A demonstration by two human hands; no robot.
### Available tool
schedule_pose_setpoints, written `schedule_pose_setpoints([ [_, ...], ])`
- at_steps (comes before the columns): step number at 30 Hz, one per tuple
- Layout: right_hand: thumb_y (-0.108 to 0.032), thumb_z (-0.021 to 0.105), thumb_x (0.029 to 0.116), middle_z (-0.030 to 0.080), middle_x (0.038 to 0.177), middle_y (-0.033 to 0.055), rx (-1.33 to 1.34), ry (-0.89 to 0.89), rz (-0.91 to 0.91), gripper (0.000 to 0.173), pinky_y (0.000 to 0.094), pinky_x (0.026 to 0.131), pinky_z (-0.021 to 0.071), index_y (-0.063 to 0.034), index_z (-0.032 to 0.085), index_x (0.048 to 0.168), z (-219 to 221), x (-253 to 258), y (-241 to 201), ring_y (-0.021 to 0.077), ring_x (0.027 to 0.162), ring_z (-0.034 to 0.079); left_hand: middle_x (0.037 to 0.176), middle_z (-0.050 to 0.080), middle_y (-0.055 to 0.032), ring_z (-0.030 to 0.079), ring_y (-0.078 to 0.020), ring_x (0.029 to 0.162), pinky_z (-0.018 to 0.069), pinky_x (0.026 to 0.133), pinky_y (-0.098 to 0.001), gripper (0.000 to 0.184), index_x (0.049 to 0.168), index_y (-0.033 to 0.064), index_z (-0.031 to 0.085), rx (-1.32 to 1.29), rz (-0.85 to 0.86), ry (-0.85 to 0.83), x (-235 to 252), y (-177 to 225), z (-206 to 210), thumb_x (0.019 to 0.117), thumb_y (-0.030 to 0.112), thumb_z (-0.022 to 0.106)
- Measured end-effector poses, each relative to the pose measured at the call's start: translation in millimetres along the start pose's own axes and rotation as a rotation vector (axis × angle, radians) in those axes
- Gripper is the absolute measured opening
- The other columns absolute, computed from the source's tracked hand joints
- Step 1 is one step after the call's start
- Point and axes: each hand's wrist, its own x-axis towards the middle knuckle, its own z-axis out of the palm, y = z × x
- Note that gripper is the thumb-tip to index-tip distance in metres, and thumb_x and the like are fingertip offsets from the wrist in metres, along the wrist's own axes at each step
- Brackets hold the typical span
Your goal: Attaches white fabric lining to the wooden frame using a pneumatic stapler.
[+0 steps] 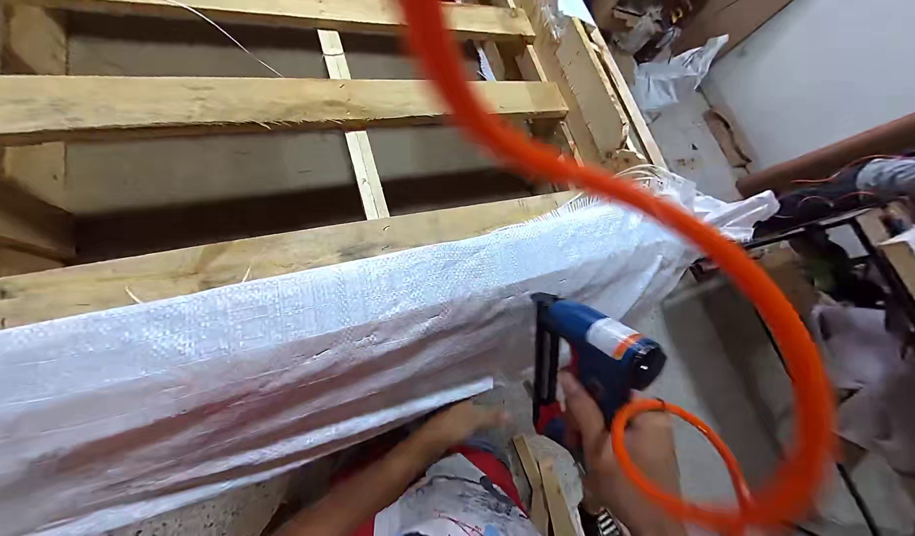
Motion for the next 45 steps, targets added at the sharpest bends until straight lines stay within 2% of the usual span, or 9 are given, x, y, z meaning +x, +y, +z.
schedule_pose_setpoints([
  [4, -0.033, 0.068, 0.0985, 0.067, 0.069, 0.0036, 0.041, -0.066, 0.08, 0.03, 0.0409, 0.049, 0.0605, -0.0056, 0.069, 0.111, -26.3, -1.4, -1.4, 0.0211, 0.053, 0.066, 0.128, 0.068, -0.0104, 0.063, -0.0226, 0.123, 0.0487, 0.11, -0.0462, 0.053, 0.13, 0.0015, 0.06, -0.823, 0.211, 0.151, -50.8, -7.1, -17.1, 0.087, 0.024, 0.082],
  [10, -0.025, 0.069, 0.0983, 0.069, 0.076, 0.0026, 0.161, -0.131, -0.131, 0.025, 0.039, 0.05, 0.061, -0.0055, 0.066, 0.112, 12.0, -7.1, -11.2, 0.0187, 0.058, 0.067, 0.121, 0.072, -0.011, 0.064, -0.0128, 0.123, 0.0499, 0.111, -0.0358, 0.047, 0.125, 0.0022, 0.069, 0.342, 0.251, 0.707, -26.3, -17.8, -16.5, 0.104, 0.043, 0.057],
  [14, -0.032, 0.074, 0.0915, 0.074, 0.085, -0.0059, -0.065, -0.069, -0.252, 0.023, 0.025, 0.069, 0.0638, -0.0109, 0.073, 0.1, 32.9, -11.3, -19.0, 0.002, 0.077, 0.071, 0.121, 0.071, -0.017, 0.064, -0.0158, 0.123, 0.049, 0.111, -0.0319, 0.049, 0.123, -0.0035, 0.068, 0.334, 0.184, 0.802, -14.8, -32.7, -22.6, 0.0958, 0.037, 0.067],
  [21, -0.033, 0.072, 0.0877, 0.074, 0.081, -0.0005, -0.265, -0.016, -0.375, 0.035, 0.0293, 0.059, 0.0606, -0.0063, 0.073, 0.111, 12.2, -9.0, -4.4, 0.0067, 0.069, 0.071, 0.132, 0.068, -0.0112, 0.06, -0.0181, 0.13, 0.0452, 0.115, -0.0418, 0.062, 0.135, 0.0068, 0.064, 0.483, -0.119, 0.246, -36.9, -24.6, -37.7, 0.102, 0.058, 0.052],
  [24, -0.038, 0.07, 0.0871, 0.072, 0.076, 0.0014, -0.565, 0.0, -0.305, 0.039, 0.0434, 0.055, 0.059, -0.0125, 0.074, 0.117, -60.8, 12.6, 32.6, 0.0171, 0.065, 0.07, 0.135, 0.066, -0.0132, 0.06, -0.0237, 0.13, 0.0477, 0.112, -0.0487, 0.076, 0.137, 0.0065, 0.062, 0.268, -0.418, -0.067, 0.3, -67.0, -19.4, 0.0845, 0.059, 0.076],
  [28, -0.031, 0.067, 0.0938, 0.07, 0.076, 0.0166, -0.915, -0.003, -0.196, 0.048, 0.0619, 0.055, 0.0528, -0.0153, 0.063, 0.139, -184.8, 77.4, 69.3, 0.0389, 0.065, 0.069, 0.142, 0.059, -0.0137, 0.055, -0.0192, 0.133, 0.0444, 0.115, -0.0403, 0.073, 0.146, 0.0014, 0.051, 0.007, -0.203, -0.001, 77.1, -31.9, 61.6, 0.0887, 0.037, 0.079],
  [33, -0.044, 0.06, 0.0927, 0.065, 0.073, 0.0146, -0.814, 0.111, -0.248, 0.039, 0.0602, 0.053, 0.0473, -0.0076, 0.069, 0.106, -300.2, 135.4, 107.9, 0.0346, 0.063, 0.064, 0.15, 0.051, -0.0147, 0.049, -0.0171, 0.138, 0.0448, 0.114, -0.0346, 0.088, 0.147, -0.0042, 0.042, -0.418, 0.221, 0.312, 151.6, -9.7, 157.9, 0.0759, 0.022, 0.085],
  [38, -0.052, 0.063, 0.0961, 0.067, 0.067, 0.0016, -0.269, -0.049, -0.051, 0.037, 0.0442, 0.047, 0.0588, -0.0165, 0.069, 0.102, -285.9, 145.5, 134.1, 0.0191, 0.051, 0.065, 0.115, 0.073, -0.0146, 0.07, -0.0213, 0.108, 0.0595, 0.096, -0.0424, 0.043, 0.129, 0.0, 0.063, -0.354, 0.072, 0.479, 175.4, 26.9, 201.1, 0.1085, 0.036, 0.051],
  [45, -0.041, 0.065, 0.0987, 0.064, 0.061, 0.002, 0.231, -0.188, -0.028, 0.03, 0.0405, 0.045, 0.0593, -0.012, 0.07, 0.092, -181.4, 150.4, 162.1, 0.0203, 0.048, 0.064, 0.144, 0.059, -0.0159, 0.054, -0.0266, 0.137, 0.0415, 0.117, -0.051, 0.048, 0.15, 0.0108, 0.05, 0.57, -0.088, 0.293, 180.4, 35.9, 181.2, 0.1107, 0.034, 0.037],
])
